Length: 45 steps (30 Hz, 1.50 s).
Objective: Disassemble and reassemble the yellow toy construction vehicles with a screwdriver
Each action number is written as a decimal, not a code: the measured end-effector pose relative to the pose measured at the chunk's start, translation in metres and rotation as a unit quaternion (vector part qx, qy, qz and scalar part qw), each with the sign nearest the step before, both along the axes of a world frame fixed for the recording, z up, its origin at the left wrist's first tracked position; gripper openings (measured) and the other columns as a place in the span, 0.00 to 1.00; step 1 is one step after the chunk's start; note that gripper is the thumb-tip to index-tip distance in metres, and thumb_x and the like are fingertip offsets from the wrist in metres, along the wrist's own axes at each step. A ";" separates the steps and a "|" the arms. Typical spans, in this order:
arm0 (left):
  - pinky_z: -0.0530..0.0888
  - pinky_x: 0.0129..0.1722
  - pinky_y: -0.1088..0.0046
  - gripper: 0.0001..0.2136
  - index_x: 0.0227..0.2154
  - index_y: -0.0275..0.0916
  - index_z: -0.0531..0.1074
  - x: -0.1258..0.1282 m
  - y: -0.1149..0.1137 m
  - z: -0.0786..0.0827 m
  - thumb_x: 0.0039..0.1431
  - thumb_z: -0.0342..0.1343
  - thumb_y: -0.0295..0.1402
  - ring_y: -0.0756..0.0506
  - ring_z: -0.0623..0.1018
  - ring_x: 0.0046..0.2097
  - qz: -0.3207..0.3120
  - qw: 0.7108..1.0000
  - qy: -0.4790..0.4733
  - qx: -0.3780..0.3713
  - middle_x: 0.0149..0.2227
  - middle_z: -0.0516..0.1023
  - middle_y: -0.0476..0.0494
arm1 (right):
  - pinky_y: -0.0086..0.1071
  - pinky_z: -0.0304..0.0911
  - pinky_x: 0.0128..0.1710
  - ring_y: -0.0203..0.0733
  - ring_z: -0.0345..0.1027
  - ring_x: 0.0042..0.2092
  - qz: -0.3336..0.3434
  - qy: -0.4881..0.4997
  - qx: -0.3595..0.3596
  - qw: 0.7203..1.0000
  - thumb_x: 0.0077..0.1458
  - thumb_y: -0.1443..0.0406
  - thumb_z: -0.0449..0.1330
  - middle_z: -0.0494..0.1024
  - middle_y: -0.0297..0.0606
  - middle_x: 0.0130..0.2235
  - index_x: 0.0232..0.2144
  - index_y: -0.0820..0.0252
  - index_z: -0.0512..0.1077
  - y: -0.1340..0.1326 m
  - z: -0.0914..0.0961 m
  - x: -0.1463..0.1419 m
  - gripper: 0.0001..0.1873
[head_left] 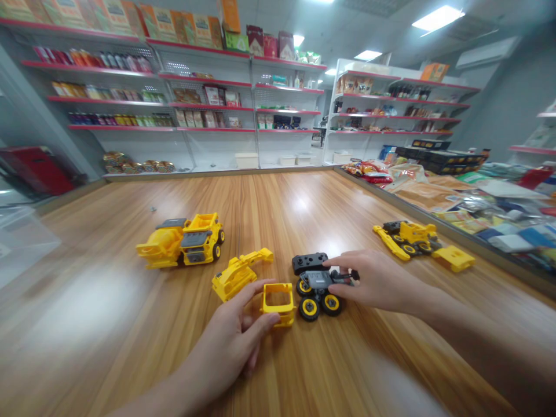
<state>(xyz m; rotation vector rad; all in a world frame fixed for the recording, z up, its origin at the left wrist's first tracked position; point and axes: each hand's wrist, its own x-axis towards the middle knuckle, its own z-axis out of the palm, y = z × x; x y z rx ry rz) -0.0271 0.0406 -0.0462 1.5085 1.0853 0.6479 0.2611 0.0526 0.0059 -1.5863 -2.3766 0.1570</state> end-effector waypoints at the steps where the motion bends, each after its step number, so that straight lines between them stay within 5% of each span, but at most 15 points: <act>1: 0.61 0.14 0.82 0.28 0.61 0.40 0.54 0.001 0.000 0.000 0.62 0.51 0.46 0.53 0.63 0.13 0.003 1.000 -0.004 -0.002 0.11 0.63 0.59 | 0.32 0.63 0.35 0.43 0.73 0.36 -0.003 0.001 0.003 1.000 0.53 0.56 0.64 0.81 0.38 0.37 0.47 0.53 0.76 0.000 0.000 0.000 0.20; 5: 0.67 0.16 0.78 0.32 0.65 0.43 0.44 0.001 -0.002 -0.003 0.62 0.51 0.44 0.51 0.66 0.16 0.021 1.000 -0.018 -0.013 0.16 0.67 0.58 | 0.31 0.62 0.35 0.41 0.72 0.36 -0.006 0.028 0.021 0.999 0.54 0.57 0.63 0.80 0.36 0.35 0.45 0.54 0.76 -0.002 0.002 -0.002 0.16; 7: 0.66 0.17 0.78 0.29 0.63 0.45 0.47 -0.001 -0.003 -0.005 0.63 0.51 0.42 0.51 0.67 0.17 0.025 0.999 -0.015 0.021 0.19 0.66 0.57 | 0.31 0.61 0.34 0.40 0.72 0.35 -0.006 0.051 0.030 0.998 0.55 0.58 0.61 0.80 0.35 0.35 0.43 0.55 0.77 -0.003 0.003 -0.005 0.14; 12: 0.70 0.25 0.75 0.14 0.50 0.45 0.66 -0.009 -0.006 0.000 0.61 0.54 0.32 0.53 0.69 0.25 0.024 0.951 0.078 0.298 0.39 0.69 0.45 | 0.30 0.59 0.33 0.37 0.69 0.33 0.013 0.090 0.037 0.995 0.58 0.60 0.60 0.78 0.34 0.32 0.40 0.55 0.77 -0.007 0.004 -0.010 0.10; 16: 0.73 0.33 0.72 0.16 0.53 0.46 0.64 -0.011 -0.001 -0.001 0.63 0.50 0.28 0.48 0.73 0.35 -0.042 0.909 0.157 0.383 0.43 0.68 0.44 | 0.30 0.57 0.31 0.36 0.67 0.31 0.025 0.101 0.033 0.994 0.59 0.59 0.59 0.76 0.33 0.30 0.38 0.55 0.76 -0.010 0.004 -0.013 0.09; 25: 0.75 0.38 0.68 0.25 0.64 0.42 0.53 -0.013 0.007 -0.014 0.65 0.48 0.32 0.43 0.75 0.44 -0.056 0.876 0.234 0.419 0.45 0.69 0.40 | 0.29 0.56 0.32 0.35 0.67 0.31 0.033 0.105 0.023 0.994 0.59 0.60 0.58 0.76 0.33 0.30 0.36 0.56 0.76 -0.011 0.005 -0.013 0.09; 34: 0.75 0.39 0.68 0.19 0.56 0.43 0.61 -0.011 0.001 -0.004 0.63 0.50 0.31 0.46 0.76 0.39 -0.021 0.895 0.191 0.403 0.39 0.70 0.44 | 0.30 0.58 0.32 0.36 0.68 0.32 0.028 0.110 0.022 0.993 0.59 0.60 0.59 0.77 0.33 0.31 0.37 0.55 0.76 -0.012 0.001 -0.013 0.08; 45: 0.76 0.45 0.65 0.18 0.56 0.44 0.61 -0.011 0.003 -0.005 0.63 0.48 0.30 0.42 0.74 0.51 -0.049 0.891 0.212 0.398 0.53 0.66 0.40 | 0.29 0.58 0.32 0.35 0.68 0.31 0.029 0.111 0.015 0.993 0.59 0.61 0.59 0.77 0.33 0.30 0.36 0.56 0.77 -0.012 0.002 -0.014 0.08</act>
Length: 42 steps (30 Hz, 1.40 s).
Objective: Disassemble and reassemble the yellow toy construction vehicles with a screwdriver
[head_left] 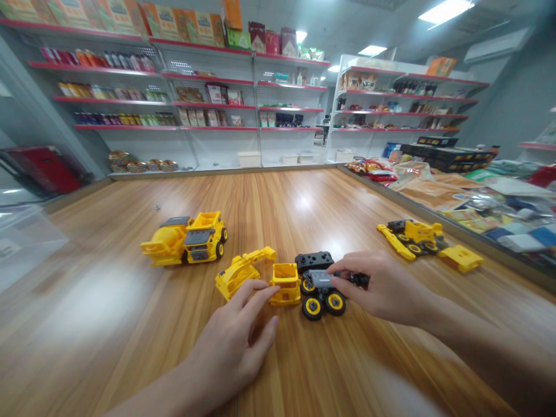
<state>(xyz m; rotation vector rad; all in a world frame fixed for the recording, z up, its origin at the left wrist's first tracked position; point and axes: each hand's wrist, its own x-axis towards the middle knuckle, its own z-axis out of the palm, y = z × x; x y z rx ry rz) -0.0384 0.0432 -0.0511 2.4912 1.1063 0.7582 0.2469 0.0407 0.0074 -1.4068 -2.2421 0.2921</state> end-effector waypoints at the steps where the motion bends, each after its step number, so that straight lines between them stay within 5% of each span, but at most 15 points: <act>1: 0.76 0.46 0.65 0.18 0.56 0.44 0.61 0.000 0.000 -0.001 0.63 0.48 0.30 0.42 0.74 0.52 -0.001 1.000 0.001 0.004 0.54 0.66 0.40 | 0.29 0.58 0.32 0.35 0.68 0.31 -0.001 0.000 0.001 1.000 0.59 0.61 0.59 0.77 0.33 0.30 0.36 0.56 0.77 0.000 0.000 0.000 0.08; 8: 0.74 0.50 0.66 0.20 0.55 0.42 0.64 -0.003 0.003 0.006 0.60 0.52 0.26 0.43 0.73 0.52 0.019 0.995 -0.009 0.093 0.53 0.69 0.40 | 0.29 0.61 0.33 0.35 0.70 0.32 0.001 0.022 0.011 1.000 0.58 0.66 0.57 0.79 0.33 0.33 0.38 0.57 0.77 -0.002 0.007 -0.001 0.09; 13: 0.64 0.58 0.50 0.25 0.56 0.36 0.63 -0.012 0.025 0.009 0.55 0.58 0.30 0.34 0.67 0.56 0.173 0.953 -0.034 0.244 0.53 0.70 0.34 | 0.29 0.64 0.36 0.37 0.72 0.37 0.005 0.058 0.018 0.998 0.58 0.69 0.56 0.80 0.35 0.38 0.43 0.57 0.76 -0.004 0.007 -0.003 0.13; 19: 0.68 0.54 0.53 0.18 0.52 0.38 0.66 -0.017 0.046 -0.004 0.60 0.53 0.37 0.37 0.73 0.52 0.221 0.971 -0.088 0.024 0.50 0.73 0.38 | 0.32 0.67 0.43 0.39 0.73 0.42 0.021 0.094 0.001 0.995 0.63 0.67 0.54 0.79 0.37 0.44 0.53 0.53 0.71 -0.009 -0.002 -0.012 0.17; 24: 0.75 0.42 0.61 0.16 0.45 0.38 0.68 -0.010 0.037 0.007 0.59 0.55 0.42 0.39 0.77 0.43 0.247 0.938 -0.223 -0.095 0.43 0.76 0.41 | 0.38 0.67 0.49 0.43 0.68 0.48 0.069 0.112 0.005 0.991 0.61 0.72 0.52 0.73 0.43 0.48 0.57 0.57 0.64 -0.015 -0.001 -0.021 0.22; 27: 0.75 0.33 0.69 0.15 0.43 0.40 0.66 -0.006 0.027 0.016 0.58 0.56 0.42 0.45 0.78 0.35 0.235 0.893 -0.352 -0.153 0.39 0.76 0.45 | 0.38 0.66 0.51 0.43 0.66 0.50 0.107 0.105 0.013 0.989 0.59 0.75 0.51 0.69 0.45 0.50 0.58 0.57 0.63 -0.016 -0.002 -0.024 0.25; 32: 0.77 0.32 0.70 0.11 0.44 0.45 0.66 -0.003 0.012 0.027 0.60 0.54 0.38 0.46 0.78 0.36 0.172 0.771 -0.546 -0.278 0.42 0.77 0.48 | 0.33 0.68 0.46 0.38 0.70 0.45 0.068 0.145 -0.021 0.987 0.62 0.72 0.52 0.74 0.39 0.45 0.56 0.55 0.60 -0.015 -0.010 -0.024 0.20; 36: 0.78 0.32 0.68 0.11 0.43 0.44 0.68 0.003 -0.003 0.036 0.61 0.51 0.40 0.45 0.79 0.33 0.122 0.699 -0.571 -0.413 0.36 0.78 0.47 | 0.32 0.68 0.41 0.38 0.72 0.41 0.052 0.155 -0.041 0.986 0.61 0.69 0.57 0.76 0.38 0.43 0.49 0.54 0.63 -0.018 -0.012 -0.024 0.15; 39: 0.76 0.27 0.70 0.14 0.42 0.39 0.70 0.010 -0.014 0.042 0.60 0.51 0.42 0.45 0.79 0.29 0.071 0.615 -0.558 -0.553 0.32 0.78 0.43 | 0.34 0.67 0.45 0.41 0.71 0.45 0.091 0.127 0.014 0.988 0.62 0.69 0.56 0.76 0.39 0.45 0.49 0.54 0.67 -0.022 -0.008 -0.026 0.14; 42: 0.73 0.25 0.72 0.20 0.36 0.31 0.74 0.016 -0.019 0.045 0.61 0.48 0.46 0.47 0.77 0.24 0.002 0.563 -0.492 -0.664 0.27 0.77 0.39 | 0.32 0.66 0.47 0.40 0.71 0.47 0.133 0.126 0.040 0.982 0.62 0.68 0.56 0.77 0.39 0.47 0.52 0.54 0.66 -0.026 -0.004 -0.030 0.16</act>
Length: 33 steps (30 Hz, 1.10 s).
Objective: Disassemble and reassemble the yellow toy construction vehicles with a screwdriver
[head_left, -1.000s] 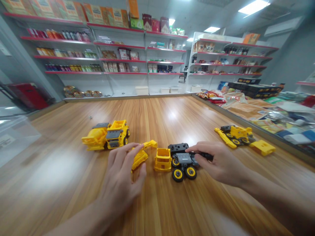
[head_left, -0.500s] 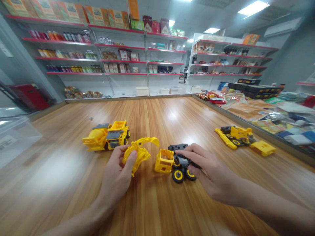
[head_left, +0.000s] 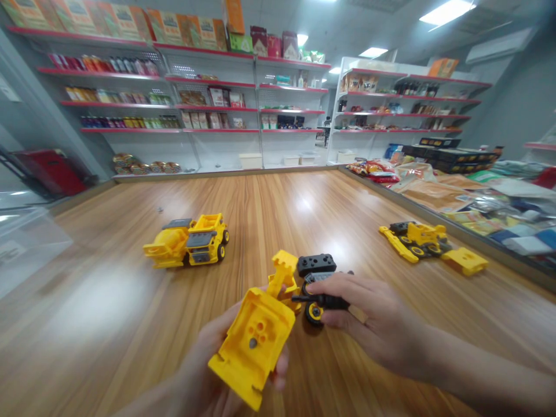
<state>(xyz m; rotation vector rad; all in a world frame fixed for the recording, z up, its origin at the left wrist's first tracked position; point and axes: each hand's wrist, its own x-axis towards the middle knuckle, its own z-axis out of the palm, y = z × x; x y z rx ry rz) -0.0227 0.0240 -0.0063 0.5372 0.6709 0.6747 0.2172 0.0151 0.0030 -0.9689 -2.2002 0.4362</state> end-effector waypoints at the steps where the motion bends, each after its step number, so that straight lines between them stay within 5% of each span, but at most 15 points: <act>1: 0.73 0.24 0.72 0.22 0.35 0.30 0.75 0.001 -0.001 0.000 0.61 0.47 0.47 0.47 0.77 0.24 -0.048 0.999 0.000 -0.018 0.26 0.77 0.38 | 0.31 0.66 0.46 0.39 0.72 0.46 0.002 -0.004 -0.002 1.000 0.62 0.67 0.57 0.77 0.39 0.46 0.53 0.55 0.66 -0.001 0.000 -0.001 0.16; 4: 0.74 0.27 0.70 0.19 0.36 0.32 0.75 0.002 -0.002 -0.002 0.63 0.47 0.45 0.44 0.78 0.25 -0.115 0.992 0.009 -0.049 0.27 0.78 0.39 | 0.29 0.66 0.44 0.39 0.74 0.43 0.010 -0.029 -0.020 0.999 0.61 0.63 0.59 0.79 0.38 0.44 0.51 0.57 0.68 -0.004 -0.001 -0.003 0.15; 7: 0.75 0.29 0.69 0.13 0.37 0.36 0.74 0.001 -0.001 -0.012 0.62 0.52 0.41 0.44 0.80 0.28 -0.076 0.995 0.016 -0.058 0.29 0.79 0.41 | 0.30 0.66 0.42 0.40 0.74 0.41 0.026 -0.060 -0.041 0.997 0.61 0.61 0.58 0.80 0.39 0.42 0.48 0.58 0.70 -0.007 -0.002 -0.006 0.14; 13: 0.70 0.17 0.71 0.17 0.33 0.38 0.69 -0.004 0.011 -0.037 0.62 0.46 0.48 0.41 0.78 0.19 -0.116 0.992 -0.020 -0.044 0.25 0.77 0.44 | 0.32 0.65 0.38 0.40 0.75 0.38 0.026 -0.088 -0.049 0.995 0.63 0.63 0.54 0.80 0.38 0.39 0.46 0.58 0.71 -0.008 -0.001 -0.008 0.11; 18: 0.76 0.29 0.63 0.14 0.35 0.35 0.71 -0.005 0.007 -0.027 0.61 0.51 0.42 0.41 0.80 0.27 -0.097 0.995 -0.023 -0.028 0.31 0.78 0.40 | 0.32 0.65 0.39 0.41 0.74 0.40 0.019 -0.077 -0.061 0.995 0.63 0.63 0.55 0.80 0.39 0.40 0.46 0.59 0.71 -0.008 -0.004 -0.007 0.12; 21: 0.74 0.35 0.69 0.10 0.37 0.34 0.74 -0.004 0.002 -0.021 0.59 0.57 0.37 0.46 0.79 0.32 -0.077 0.996 -0.028 -0.033 0.35 0.77 0.42 | 0.32 0.65 0.38 0.41 0.74 0.40 0.017 -0.073 -0.065 0.995 0.63 0.63 0.55 0.80 0.40 0.39 0.46 0.60 0.71 -0.007 -0.004 -0.009 0.11; 27: 0.72 0.33 0.73 0.10 0.32 0.32 0.75 -0.001 0.002 -0.022 0.55 0.61 0.36 0.48 0.76 0.31 -0.066 0.997 -0.015 -0.032 0.32 0.75 0.42 | 0.30 0.64 0.39 0.38 0.72 0.40 0.035 -0.056 -0.057 0.996 0.62 0.64 0.57 0.78 0.38 0.39 0.45 0.59 0.71 -0.006 -0.003 -0.009 0.10; 33: 0.75 0.33 0.61 0.14 0.43 0.36 0.73 -0.004 0.002 -0.027 0.62 0.51 0.40 0.44 0.76 0.30 -0.090 0.996 -0.022 -0.005 0.34 0.74 0.41 | 0.30 0.64 0.40 0.38 0.72 0.41 0.049 -0.070 -0.050 0.995 0.61 0.67 0.57 0.78 0.37 0.41 0.48 0.57 0.70 -0.009 -0.002 -0.010 0.13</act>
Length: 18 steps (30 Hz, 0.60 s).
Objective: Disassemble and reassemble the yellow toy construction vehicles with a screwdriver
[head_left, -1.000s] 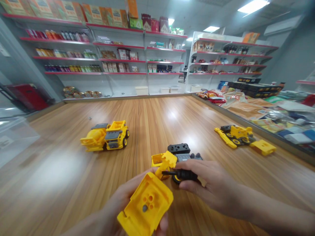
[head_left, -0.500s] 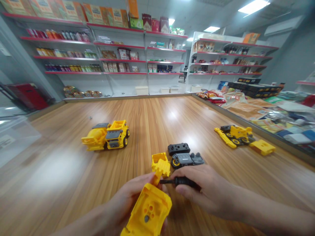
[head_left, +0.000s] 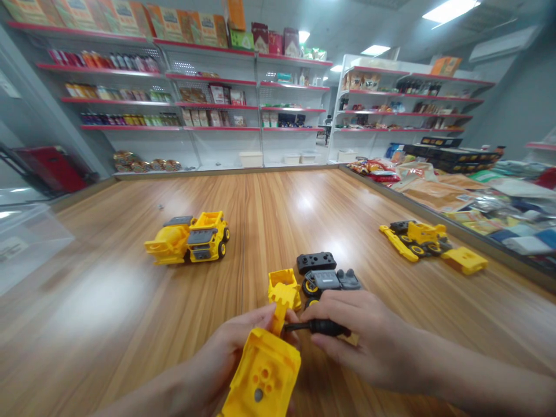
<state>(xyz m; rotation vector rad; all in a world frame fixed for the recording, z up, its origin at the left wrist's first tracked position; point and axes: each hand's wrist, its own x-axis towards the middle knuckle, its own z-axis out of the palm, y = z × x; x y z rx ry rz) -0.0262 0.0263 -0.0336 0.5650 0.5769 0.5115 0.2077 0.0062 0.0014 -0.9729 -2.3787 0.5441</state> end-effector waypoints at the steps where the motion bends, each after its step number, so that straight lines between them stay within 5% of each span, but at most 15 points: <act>1: 0.75 0.33 0.60 0.15 0.44 0.37 0.73 -0.001 0.000 0.000 0.63 0.49 0.40 0.44 0.76 0.30 -0.009 1.000 -0.006 0.005 0.34 0.74 0.41 | 0.30 0.64 0.41 0.38 0.72 0.42 0.008 0.001 0.001 1.000 0.60 0.67 0.57 0.78 0.37 0.41 0.49 0.57 0.70 -0.001 0.000 -0.001 0.14; 9: 0.72 0.33 0.72 0.12 0.41 0.36 0.73 0.000 -0.003 0.005 0.61 0.53 0.38 0.46 0.77 0.31 -0.002 0.999 -0.036 0.037 0.32 0.76 0.40 | 0.28 0.65 0.42 0.36 0.73 0.41 0.012 0.021 0.023 0.999 0.59 0.70 0.58 0.79 0.36 0.42 0.47 0.58 0.70 -0.006 0.001 -0.005 0.13; 18: 0.71 0.32 0.70 0.14 0.41 0.33 0.73 -0.002 -0.002 0.000 0.63 0.51 0.39 0.44 0.78 0.31 -0.026 0.996 -0.061 0.054 0.31 0.78 0.35 | 0.26 0.64 0.42 0.34 0.73 0.40 -0.016 0.050 0.040 0.998 0.58 0.70 0.58 0.80 0.35 0.39 0.44 0.60 0.72 -0.007 0.005 -0.007 0.11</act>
